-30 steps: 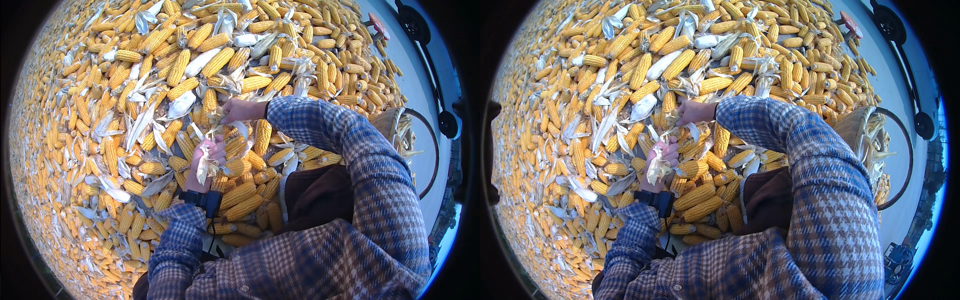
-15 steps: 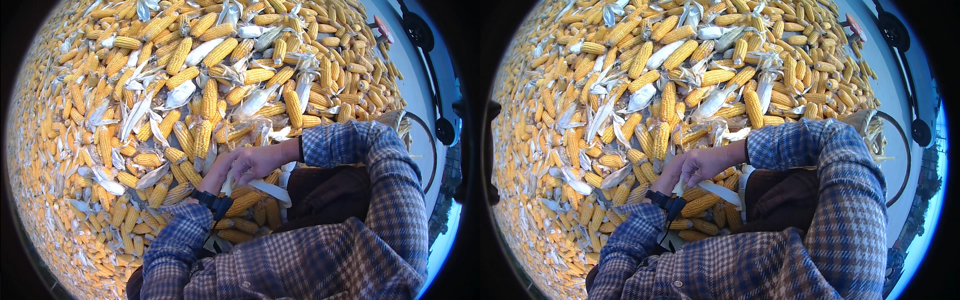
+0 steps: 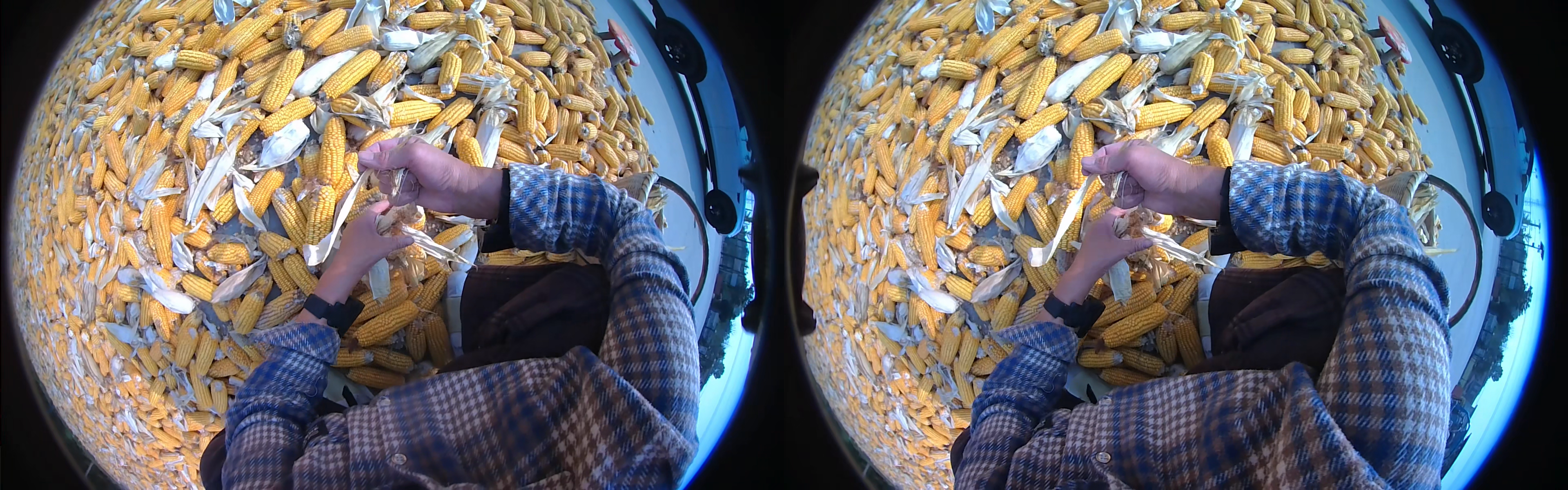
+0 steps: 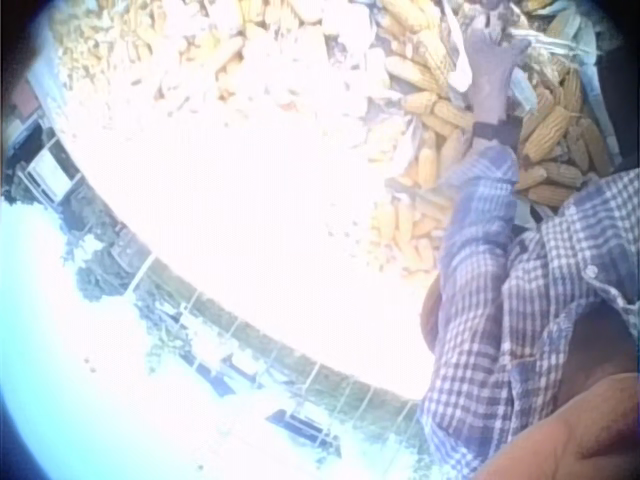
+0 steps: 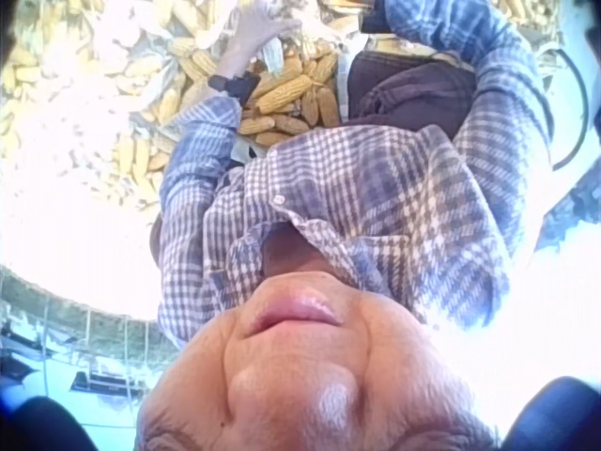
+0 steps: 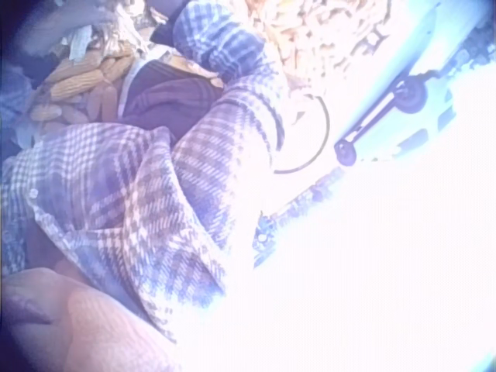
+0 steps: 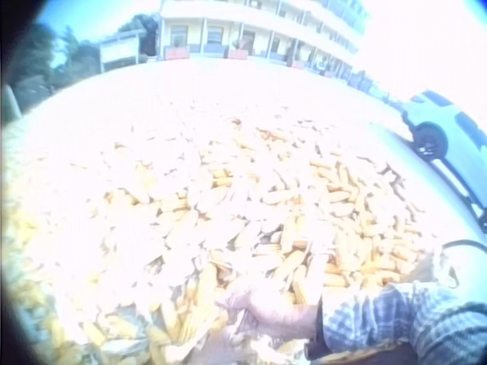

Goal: The person sits cross-legged on a large pile of corn cobs and repeatedly picks up individual cobs, removes the husks by hand, and places the husks into a nearby basket. The shucked cobs are returned to the pile.

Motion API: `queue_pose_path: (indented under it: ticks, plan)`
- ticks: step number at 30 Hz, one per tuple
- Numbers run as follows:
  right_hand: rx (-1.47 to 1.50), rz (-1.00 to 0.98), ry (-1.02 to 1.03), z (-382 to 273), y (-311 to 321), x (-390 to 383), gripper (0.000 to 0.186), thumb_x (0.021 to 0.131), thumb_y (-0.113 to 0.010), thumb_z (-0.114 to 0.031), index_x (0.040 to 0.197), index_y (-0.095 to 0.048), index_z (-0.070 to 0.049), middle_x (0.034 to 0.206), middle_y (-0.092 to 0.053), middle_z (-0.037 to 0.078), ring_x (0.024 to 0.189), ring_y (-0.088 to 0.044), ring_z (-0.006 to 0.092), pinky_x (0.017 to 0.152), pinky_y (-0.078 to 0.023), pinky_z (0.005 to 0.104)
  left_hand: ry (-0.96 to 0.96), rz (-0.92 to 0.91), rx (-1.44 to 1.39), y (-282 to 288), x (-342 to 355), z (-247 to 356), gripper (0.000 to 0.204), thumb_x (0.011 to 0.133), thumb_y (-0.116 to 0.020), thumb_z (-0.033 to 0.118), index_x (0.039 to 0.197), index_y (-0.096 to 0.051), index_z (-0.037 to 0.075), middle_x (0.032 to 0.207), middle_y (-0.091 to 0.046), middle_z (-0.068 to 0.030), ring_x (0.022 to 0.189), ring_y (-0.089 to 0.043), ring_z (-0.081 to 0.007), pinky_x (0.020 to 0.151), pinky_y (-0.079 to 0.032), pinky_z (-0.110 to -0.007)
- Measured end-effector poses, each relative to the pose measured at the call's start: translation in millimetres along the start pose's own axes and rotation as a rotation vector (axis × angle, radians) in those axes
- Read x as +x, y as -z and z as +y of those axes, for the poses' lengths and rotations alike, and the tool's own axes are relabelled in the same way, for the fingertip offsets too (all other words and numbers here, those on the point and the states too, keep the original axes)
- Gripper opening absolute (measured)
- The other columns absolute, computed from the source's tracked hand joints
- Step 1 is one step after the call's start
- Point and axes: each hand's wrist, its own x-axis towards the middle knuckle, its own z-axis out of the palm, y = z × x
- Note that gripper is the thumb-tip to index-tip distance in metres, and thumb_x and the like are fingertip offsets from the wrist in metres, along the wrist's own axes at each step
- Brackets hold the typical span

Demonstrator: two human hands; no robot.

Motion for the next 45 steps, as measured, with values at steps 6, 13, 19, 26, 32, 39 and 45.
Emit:
queue_pose_path:
  ticks: [6, 13, 19, 26, 32, 39, 45]
  plan:
    - [-0.027, -0.025, -0.003, 4.0, -30.4, 3.3, 0.018, 0.101, -0.065, -0.028, 0.102, -0.065, -0.010, 0.071, -0.047, -0.010, 0.055, -0.040, 0.0040, 0.050, -0.032, 0.0224, -0.153, 0.050, -0.137, -19.6, 13.1, -26.9, 0.086, 0.066, -0.092, 0.028, 0.138, -0.053, 0.002, 0.132, -0.062, -0.0179, 0.119, -0.062, -0.0310, 0.100, -0.049, -0.040]
    - [0.040, -0.007, -0.008, -6.0, -33.8, -0.8, 0.016, 0.102, -0.064, -0.028, 0.094, -0.062, -0.014, 0.064, -0.039, -0.012, 0.050, -0.029, 0.0043, 0.049, -0.024, 0.0236, -0.083, -0.012, 0.087, -2.8, 18.0, -47.0, 0.063, 0.068, -0.087, 0.009, 0.125, -0.061, -0.003, 0.121, -0.066, -0.0131, 0.105, -0.066, -0.0250, 0.092, -0.052, -0.037]
    - [-0.010, -0.106, -0.078, 3.9, -49.1, 0.3, 0.024, 0.102, -0.063, -0.031, 0.107, -0.061, -0.008, 0.072, -0.048, -0.008, 0.058, -0.047, 0.0050, 0.050, -0.040, 0.0217, -0.207, 0.104, -0.348, -24.3, 18.5, -26.4, 0.074, 0.073, -0.089, 0.013, 0.136, -0.052, 0.003, 0.132, -0.060, -0.0083, 0.124, -0.058, -0.0225, 0.103, -0.049, -0.037]
    - [-0.194, -0.201, 0.172, -11.4, -48.0, 3.2, 0.039, 0.101, -0.065, -0.031, 0.125, -0.060, -0.001, 0.093, -0.060, 0.001, 0.085, -0.058, 0.0100, 0.072, -0.047, 0.0271, -0.031, 0.120, -0.792, -21.3, 9.0, -10.5, 0.055, 0.083, -0.080, 0.007, 0.132, -0.054, 0.004, 0.128, -0.061, -0.0086, 0.111, -0.064, -0.0184, 0.096, -0.053, -0.034]
    - [-0.796, -0.142, 0.265, -49.9, 20.9, 10.4, 0.085, 0.088, -0.070, -0.020, 0.160, -0.028, -0.006, 0.144, -0.051, 0.016, 0.139, -0.045, 0.0270, 0.110, -0.044, 0.0392, 0.080, 0.237, -1.091, -8.1, 6.1, -27.6, 0.035, 0.095, -0.070, 0.004, 0.128, -0.061, 0.001, 0.116, -0.064, -0.0044, 0.100, -0.062, -0.0144, 0.092, -0.051, -0.029]
    - [-1.103, -0.438, -0.100, 2.5, 86.2, 11.4, 0.082, 0.083, -0.082, -0.026, 0.152, -0.042, -0.003, 0.127, -0.063, 0.014, 0.113, -0.061, 0.0241, 0.097, -0.050, 0.0364, 0.079, 0.171, -1.136, 4.2, 4.7, -39.9, 0.045, 0.099, -0.070, 0.021, 0.138, -0.055, 0.002, 0.129, -0.064, -0.0080, 0.117, -0.061, -0.0220, 0.104, -0.050, -0.039]
    - [-1.370, -0.337, -0.102, 5.1, 79.4, 17.4, 0.027, 0.093, -0.069, -0.028, 0.095, -0.069, 0.000, 0.075, -0.061, 0.003, 0.068, -0.056, 0.0139, 0.062, -0.045, 0.0313, 0.162, 0.084, -1.153, 11.3, 0.9, -23.8, 0.055, 0.092, -0.079, 0.029, 0.134, -0.059, 0.001, 0.125, -0.065, -0.0046, 0.113, -0.060, -0.0176, 0.101, -0.048, -0.033]
